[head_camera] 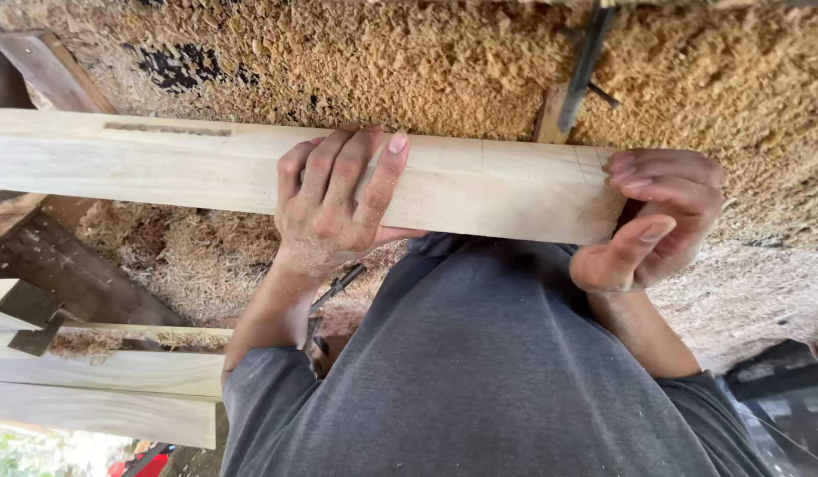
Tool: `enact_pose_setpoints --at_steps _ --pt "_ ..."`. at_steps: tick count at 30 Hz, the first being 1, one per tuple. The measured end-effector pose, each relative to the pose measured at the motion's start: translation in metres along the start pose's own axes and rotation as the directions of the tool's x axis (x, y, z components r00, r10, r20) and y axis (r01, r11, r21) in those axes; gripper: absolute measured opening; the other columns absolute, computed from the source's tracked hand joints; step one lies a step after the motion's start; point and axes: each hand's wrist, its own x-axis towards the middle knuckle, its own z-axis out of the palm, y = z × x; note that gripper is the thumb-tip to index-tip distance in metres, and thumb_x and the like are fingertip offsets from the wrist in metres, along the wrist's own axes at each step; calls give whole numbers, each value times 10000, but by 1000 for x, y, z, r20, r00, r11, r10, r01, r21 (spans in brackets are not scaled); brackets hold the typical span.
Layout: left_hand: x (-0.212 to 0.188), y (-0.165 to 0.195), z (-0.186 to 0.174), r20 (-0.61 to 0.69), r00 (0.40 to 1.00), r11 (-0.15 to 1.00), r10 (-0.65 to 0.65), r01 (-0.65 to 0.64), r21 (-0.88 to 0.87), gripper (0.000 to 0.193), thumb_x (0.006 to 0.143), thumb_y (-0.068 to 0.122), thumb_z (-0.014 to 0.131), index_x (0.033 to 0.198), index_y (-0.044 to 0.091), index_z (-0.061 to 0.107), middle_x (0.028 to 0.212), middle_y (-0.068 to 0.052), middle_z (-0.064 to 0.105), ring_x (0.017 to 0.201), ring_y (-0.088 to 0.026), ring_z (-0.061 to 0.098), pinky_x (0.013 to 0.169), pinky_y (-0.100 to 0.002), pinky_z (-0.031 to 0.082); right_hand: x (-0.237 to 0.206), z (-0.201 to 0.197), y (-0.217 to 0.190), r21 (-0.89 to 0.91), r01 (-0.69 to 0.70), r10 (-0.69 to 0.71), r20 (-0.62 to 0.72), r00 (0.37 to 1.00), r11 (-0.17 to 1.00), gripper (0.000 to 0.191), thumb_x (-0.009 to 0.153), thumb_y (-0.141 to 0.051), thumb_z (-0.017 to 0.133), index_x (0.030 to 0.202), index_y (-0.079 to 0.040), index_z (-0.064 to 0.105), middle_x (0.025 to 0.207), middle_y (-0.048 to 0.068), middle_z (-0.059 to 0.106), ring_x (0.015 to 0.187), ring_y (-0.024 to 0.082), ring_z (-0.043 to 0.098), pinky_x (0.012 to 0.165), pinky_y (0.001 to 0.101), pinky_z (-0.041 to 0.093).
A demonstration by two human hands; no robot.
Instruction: The person uses a drawknife to shave and shape a long wooden plank, repeatedly pulling the tool along the wood to remove shavings. The person adjusts the plank's position and continues shaping different sections.
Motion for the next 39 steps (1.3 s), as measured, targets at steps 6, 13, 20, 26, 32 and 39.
enact_pose_setpoints --at_steps 6,13,20,26,32,39 --pt "2 -20 -2 9 1000 1000 -11 11 11 835 1065 788 312 1590 143 391 1249 -104 687 1160 -240 651 1016 -431 451 4 17 0 -45 -22 22 -3 1000 999 329 1110 -328 416 998 -38 522 936 110 540 858 197 572 714 298 566" --pt "9 -22 0 14 1000 999 -19 19 32 841 1048 785 273 1568 141 420 1206 -108 686 1132 -247 659 987 -457 452 12 19 5 -7 -15 15 -12 1000 1000 333 1102 -332 418 984 -33 504 919 122 527 832 212 576 685 303 573" --pt "15 -23 1 14 1000 999 -23 23 25 878 1050 806 277 1573 111 402 1206 -125 680 1126 -269 651 981 -469 450 16 24 7 17 -19 20 -58 998 1000 316 1090 -337 424 980 -47 490 893 121 530 794 203 568 664 299 566" --pt "16 -20 0 26 999 998 -40 39 51 872 1051 813 292 1561 116 414 1197 -122 679 1118 -269 652 976 -467 449 15 19 12 -10 -54 53 -103 993 998 300 1084 -334 425 989 -58 494 884 108 525 781 189 559 648 291 568" --pt "21 -20 2 24 998 997 -62 60 49 854 1068 828 326 1536 123 434 1203 -131 691 1107 -273 664 970 -462 463 16 18 14 -103 -40 29 -102 994 994 352 1114 -378 376 1025 -66 511 876 98 549 780 197 555 701 317 532" --pt "26 -17 -2 21 994 994 -105 105 0 823 1084 793 372 1539 110 416 1220 -149 692 1121 -290 668 952 -464 461 16 12 21 -171 -32 18 -88 996 985 432 1108 -449 339 1048 -53 501 875 109 562 751 160 610 614 284 564"
